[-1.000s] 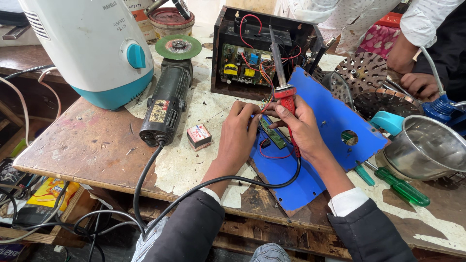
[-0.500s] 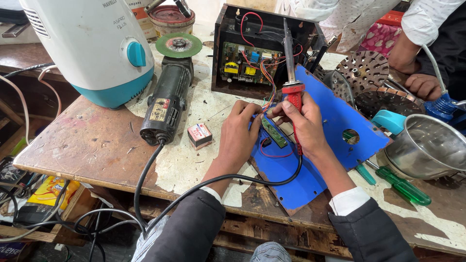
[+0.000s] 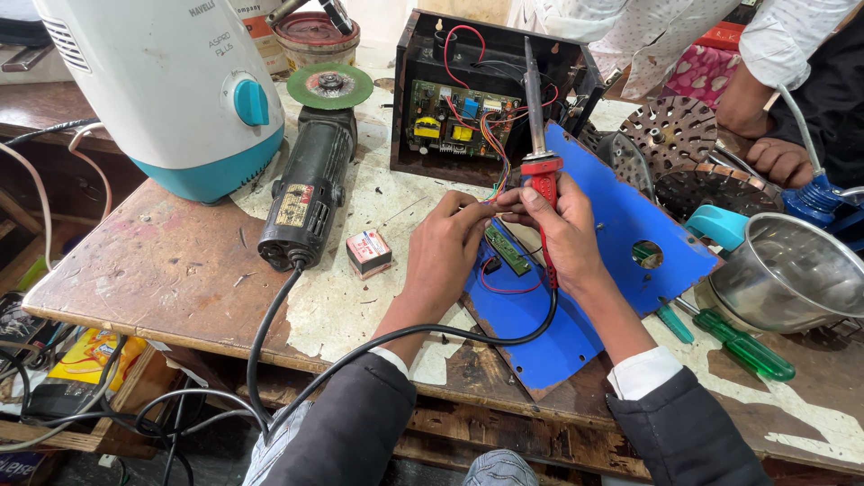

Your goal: The person solders components and wires onto a green circuit board clamped on a blue metal sheet at a workbench. They hold a red soldering iron in one hand, feed solder wire to the joints, and reposition the board and wires between solder points.

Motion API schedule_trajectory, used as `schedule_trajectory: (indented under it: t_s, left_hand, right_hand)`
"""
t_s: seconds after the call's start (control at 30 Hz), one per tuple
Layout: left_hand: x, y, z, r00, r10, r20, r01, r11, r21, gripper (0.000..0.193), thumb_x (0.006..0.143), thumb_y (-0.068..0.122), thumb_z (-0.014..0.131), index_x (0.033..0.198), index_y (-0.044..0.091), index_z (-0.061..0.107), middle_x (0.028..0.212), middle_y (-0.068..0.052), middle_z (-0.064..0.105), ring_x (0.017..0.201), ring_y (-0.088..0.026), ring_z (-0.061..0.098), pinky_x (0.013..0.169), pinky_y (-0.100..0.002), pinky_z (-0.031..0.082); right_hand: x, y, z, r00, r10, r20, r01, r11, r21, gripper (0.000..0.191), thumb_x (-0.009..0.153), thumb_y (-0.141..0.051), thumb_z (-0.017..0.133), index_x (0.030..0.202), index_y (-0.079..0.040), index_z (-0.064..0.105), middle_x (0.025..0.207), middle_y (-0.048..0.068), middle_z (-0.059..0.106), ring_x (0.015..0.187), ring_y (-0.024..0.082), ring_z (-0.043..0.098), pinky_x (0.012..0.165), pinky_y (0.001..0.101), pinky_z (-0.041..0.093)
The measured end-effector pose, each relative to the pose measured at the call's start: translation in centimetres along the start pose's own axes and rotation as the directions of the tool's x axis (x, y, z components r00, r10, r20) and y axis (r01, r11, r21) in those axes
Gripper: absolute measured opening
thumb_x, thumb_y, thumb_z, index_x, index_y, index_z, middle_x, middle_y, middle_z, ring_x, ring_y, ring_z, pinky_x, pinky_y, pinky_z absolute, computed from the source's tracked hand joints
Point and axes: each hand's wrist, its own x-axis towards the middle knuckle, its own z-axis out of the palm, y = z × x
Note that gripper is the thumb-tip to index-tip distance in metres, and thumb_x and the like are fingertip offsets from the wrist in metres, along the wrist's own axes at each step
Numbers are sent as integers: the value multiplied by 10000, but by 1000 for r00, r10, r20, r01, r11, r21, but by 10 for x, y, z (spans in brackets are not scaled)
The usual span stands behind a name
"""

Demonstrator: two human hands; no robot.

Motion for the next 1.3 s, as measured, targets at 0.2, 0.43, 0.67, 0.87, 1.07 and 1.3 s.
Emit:
schedule_trajectory:
  t_s: [0.2, 0.43, 0.67, 0.87, 1.07, 1.3]
  left_hand:
    - [0, -1, 0, 999, 41, 11, -41, 998, 42, 176, 910, 76, 671, 1051, 126, 763, 1028, -61, 688, 901, -307, 700, 743, -433, 543]
    - [-1, 4, -3, 998, -24, 52, 21, 999, 50, 113, 956, 131, 668, 1057, 108, 714, 971, -85, 672, 875, -332, 693, 746, -446, 536]
    - [-1, 5, -5, 997, 31, 66, -33, 999, 29, 110, 911, 125, 679, 1011, 105, 720, 1017, -96, 649, 877, -333, 699, 746, -440, 549]
    - [-2, 3, -5, 991, 53, 126, -61, 996, 62, 109, 887, 122, 706, 989, 89, 727, 1009, -90, 647, 858, -329, 695, 746, -440, 548]
    - [-4, -1, -4, 984, 56, 170, -65, 997, 48, 115, 855, 101, 705, 963, 94, 746, 1012, -80, 656, 859, -321, 695, 751, -437, 547]
    - [-7, -3, -3, 976, 87, 201, -102, 993, 64, 93, 858, 112, 713, 941, 89, 750, 1012, -83, 655, 894, -314, 692, 765, -438, 545]
  right_hand:
    - [2, 3, -3, 1000, -22, -16, 21, 999, -47, 276, 1068, -249, 552, 1208, -15, 509, 1065, 156, 715, 1012, 232, 747, 877, 339, 621]
    - [0, 2, -5, 992, -7, -130, 1, 999, -45, 248, 1034, -253, 612, 1173, -61, 540, 935, 70, 666, 723, 94, 619, 552, 250, 520]
    - [-2, -1, -2, 977, 30, -213, -45, 997, -64, 239, 1012, -271, 667, 985, -54, 572, 801, -1, 581, 575, 30, 480, 413, 216, 372]
    - [-3, -3, -3, 974, 38, -223, -59, 994, -90, 278, 1017, -276, 671, 904, -43, 568, 721, 8, 539, 523, 41, 454, 395, 223, 358]
    - [-4, -2, -1, 975, 28, -219, -46, 996, -75, 241, 1000, -251, 673, 924, -36, 595, 768, 3, 583, 554, 32, 487, 402, 215, 370]
    - [-6, -2, -1, 983, 41, -178, -54, 996, -71, 244, 1009, -243, 667, 922, -29, 588, 757, 13, 577, 544, 35, 477, 401, 216, 357]
